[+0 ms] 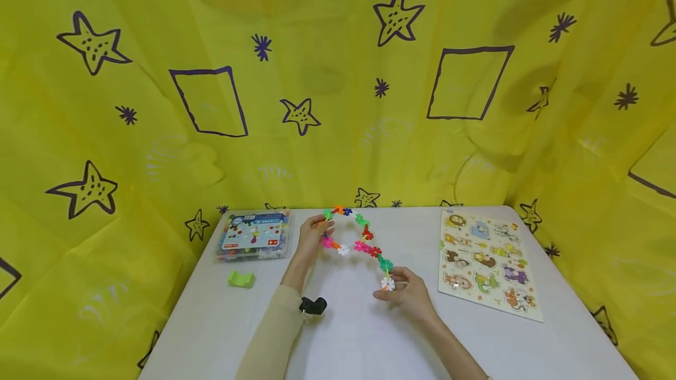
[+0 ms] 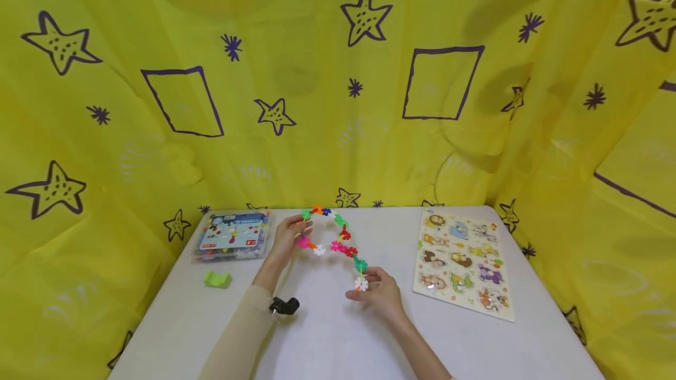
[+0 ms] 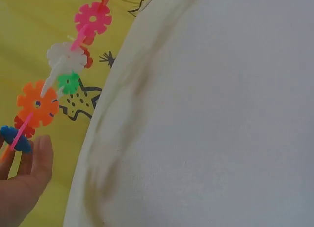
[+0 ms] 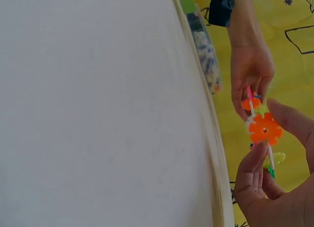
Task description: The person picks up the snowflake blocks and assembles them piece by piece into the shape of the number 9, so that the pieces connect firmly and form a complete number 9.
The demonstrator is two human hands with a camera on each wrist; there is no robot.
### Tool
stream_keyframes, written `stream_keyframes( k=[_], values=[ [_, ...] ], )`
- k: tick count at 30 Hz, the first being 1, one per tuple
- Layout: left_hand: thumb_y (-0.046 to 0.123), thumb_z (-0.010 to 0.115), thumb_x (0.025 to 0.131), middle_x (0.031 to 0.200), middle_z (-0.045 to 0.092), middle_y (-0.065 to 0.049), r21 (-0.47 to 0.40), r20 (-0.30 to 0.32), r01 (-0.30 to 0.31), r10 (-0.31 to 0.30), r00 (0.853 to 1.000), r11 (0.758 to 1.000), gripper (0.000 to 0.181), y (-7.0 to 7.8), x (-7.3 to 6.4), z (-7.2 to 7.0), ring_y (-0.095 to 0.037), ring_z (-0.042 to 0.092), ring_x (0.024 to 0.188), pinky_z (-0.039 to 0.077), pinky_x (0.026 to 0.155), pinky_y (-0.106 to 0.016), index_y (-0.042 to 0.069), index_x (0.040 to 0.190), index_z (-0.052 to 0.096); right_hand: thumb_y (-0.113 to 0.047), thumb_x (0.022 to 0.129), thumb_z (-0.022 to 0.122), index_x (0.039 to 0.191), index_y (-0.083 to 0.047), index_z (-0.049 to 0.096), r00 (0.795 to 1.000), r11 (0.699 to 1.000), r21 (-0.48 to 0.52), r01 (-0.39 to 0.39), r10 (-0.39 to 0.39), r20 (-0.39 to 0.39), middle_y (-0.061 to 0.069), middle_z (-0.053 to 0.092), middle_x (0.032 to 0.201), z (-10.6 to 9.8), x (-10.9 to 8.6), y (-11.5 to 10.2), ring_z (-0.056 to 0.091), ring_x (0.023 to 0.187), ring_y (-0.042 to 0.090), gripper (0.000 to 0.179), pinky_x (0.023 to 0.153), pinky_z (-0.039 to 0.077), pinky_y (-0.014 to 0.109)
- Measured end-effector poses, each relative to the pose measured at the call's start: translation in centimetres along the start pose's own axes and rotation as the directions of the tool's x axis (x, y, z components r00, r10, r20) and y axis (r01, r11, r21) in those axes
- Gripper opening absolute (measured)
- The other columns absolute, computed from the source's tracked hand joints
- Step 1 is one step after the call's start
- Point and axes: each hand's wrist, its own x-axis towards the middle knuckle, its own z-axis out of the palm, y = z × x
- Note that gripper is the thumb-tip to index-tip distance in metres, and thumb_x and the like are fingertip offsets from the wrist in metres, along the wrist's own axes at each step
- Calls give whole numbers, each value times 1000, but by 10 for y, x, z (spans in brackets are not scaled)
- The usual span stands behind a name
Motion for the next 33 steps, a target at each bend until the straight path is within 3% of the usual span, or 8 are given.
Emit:
stream_keyframes(
  k=[3, 6, 8, 12, 16, 24, 33],
  values=[
    [1, 55, 105, 135, 53, -29, 110, 31, 4, -8, 999, 994, 36, -2, 4, 4, -40, 65, 113, 58, 89, -30, -11, 139, 52, -5, 68, 97, 127, 7, 56, 1000, 1000, -1, -17, 17, -23, 15, 57, 110, 4, -3, 2, 62, 72, 17, 73, 58, 53, 28],
    [4, 58, 105, 129, 54, -20, 221, 49, -7, -4, 999, 975, 35, -5, 10, 7, -28, 62, 96, 52, 72, -21, -3, 140, 59, -6, 66, 97, 123, 7, 53, 999, 999, -5, -37, 37, -19, 16, 54, 108, 10, -6, 2, 63, 67, 19, 73, 58, 54, 30],
    [6, 60, 105, 126, 56, -17, 271, 60, -15, -2, 998, 962, 35, -8, 14, 9, -22, 59, 91, 47, 68, -21, 1, 140, 62, -6, 66, 98, 119, 7, 51, 999, 999, -22, -45, 44, -16, 16, 54, 105, 14, -8, 2, 64, 66, 20, 72, 58, 56, 31],
    [6, 61, 105, 123, 55, -17, 320, 83, -15, -13, 996, 947, 34, -14, 21, 15, -25, 61, 96, 49, 71, -23, 4, 138, 65, -10, 67, 99, 113, 3, 49, 999, 995, -83, -47, 47, -3, 13, 54, 98, 20, -7, 2, 65, 69, 19, 69, 62, 56, 32],
    [3, 61, 103, 122, 56, -17, 349, 66, 4, -29, 997, 937, 32, -18, 27, 20, -24, 61, 97, 49, 74, -23, 4, 135, 68, -15, 70, 97, 107, 1, 50, 999, 991, -128, -30, 35, 36, 9, 56, 91, 26, -4, 2, 66, 72, 17, 62, 66, 54, 29],
    [-1, 62, 102, 113, 61, -16, 377, 6, 0, -3, 1000, 926, 24, -28, 41, 18, -18, 52, 93, 45, 71, -20, -2, 123, 72, 1, 94, 71, 112, 16, 53, 975, 992, 125, -22, -7, 224, 18, 72, 90, 33, 6, 6, 75, 77, 22, 29, 72, 63, 36],
    [-2, 62, 102, 110, 66, -17, 401, -21, 3, 6, 1000, 916, 23, -32, 50, 19, -24, 62, 97, 47, 74, -20, -4, 123, 70, 1, 97, 68, 104, 12, 56, 972, 998, 55, -26, 13, 234, 19, 71, 87, 39, 15, 3, 75, 72, 23, 18, 68, 63, 38]
  ],
)
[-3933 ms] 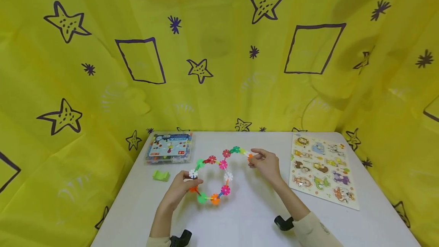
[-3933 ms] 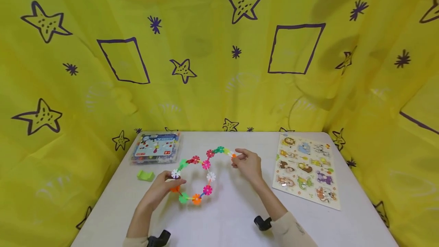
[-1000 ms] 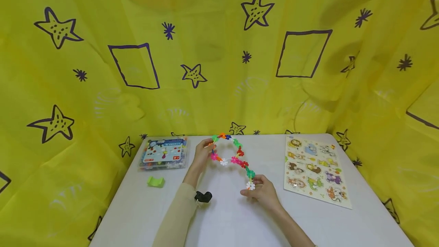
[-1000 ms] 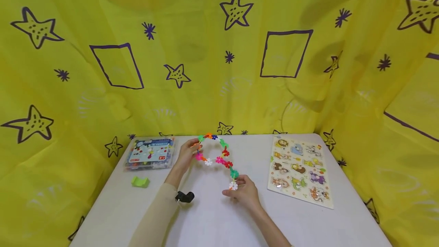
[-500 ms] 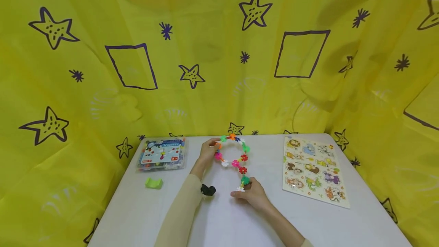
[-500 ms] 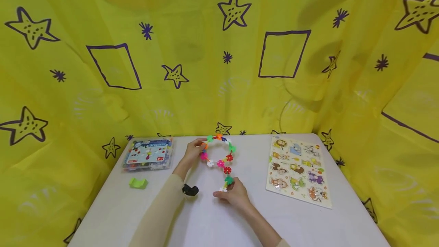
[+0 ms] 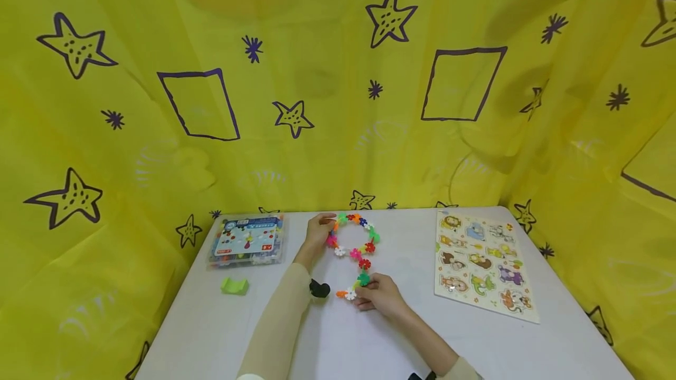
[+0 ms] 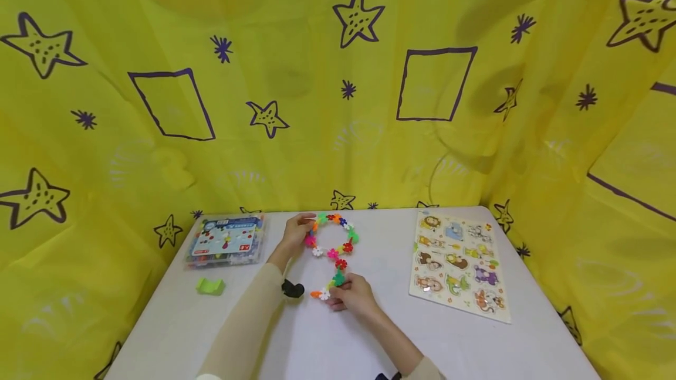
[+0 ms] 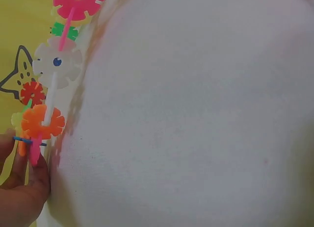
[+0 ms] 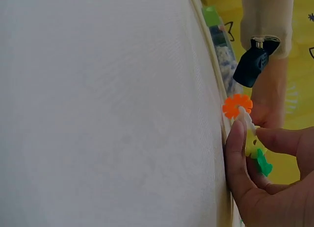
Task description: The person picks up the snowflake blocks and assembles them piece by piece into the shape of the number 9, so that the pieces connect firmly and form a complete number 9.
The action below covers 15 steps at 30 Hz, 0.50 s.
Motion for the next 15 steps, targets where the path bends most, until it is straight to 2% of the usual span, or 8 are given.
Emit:
stream_keyframes(
  k=[4, 8, 11, 13, 15],
  values=[
    [2, 60, 104, 119, 66, -19, 8, 14, 36, -36, 999, 999, 22, 1, -3, -1, -25, 61, 104, 51, 87, -27, -5, 123, 69, -6, 96, 72, 101, 8, 63, 1000, 985, -169, 22, -26, -17, 13, 70, 77, -4, 2, -2, 71, 62, 20, 18, 61, 62, 37],
    [10, 58, 106, 129, 66, -21, 99, 50, 54, -59, 997, 994, 25, 5, -7, -4, -31, 62, 116, 50, 104, -41, -4, 125, 67, -16, 96, 75, 96, 3, 68, 999, 940, -338, 39, -46, -13, 7, 69, 70, -14, 3, -5, 69, 56, 18, 20, 55, 60, 35],
    [16, 57, 107, 131, 64, -22, 201, 76, 22, -38, 996, 979, 30, 10, -11, -8, -37, 60, 123, 48, 107, -47, -4, 128, 65, -21, 96, 76, 97, 3, 70, 999, 913, -406, 40, -48, -10, 6, 71, 73, -23, 3, -9, 69, 58, 18, 24, 56, 59, 33],
    [18, 57, 107, 131, 62, -25, 238, 74, 7, -25, 997, 971, 32, 15, -16, -11, -39, 59, 122, 48, 106, -50, -6, 128, 63, -24, 96, 76, 99, 1, 72, 997, 878, -476, 50, -73, -31, 4, 72, 76, -29, 3, -12, 68, 61, 16, 26, 57, 58, 32],
    [18, 57, 107, 132, 59, -27, 272, 68, -14, -5, 998, 962, 34, 19, -21, -16, -42, 57, 123, 47, 105, -52, -7, 129, 61, -27, 96, 77, 100, -2, 73, 990, 830, -555, 56, -116, -74, 1, 72, 78, -35, 2, -16, 66, 65, 13, 26, 60, 56, 31]
  ],
)
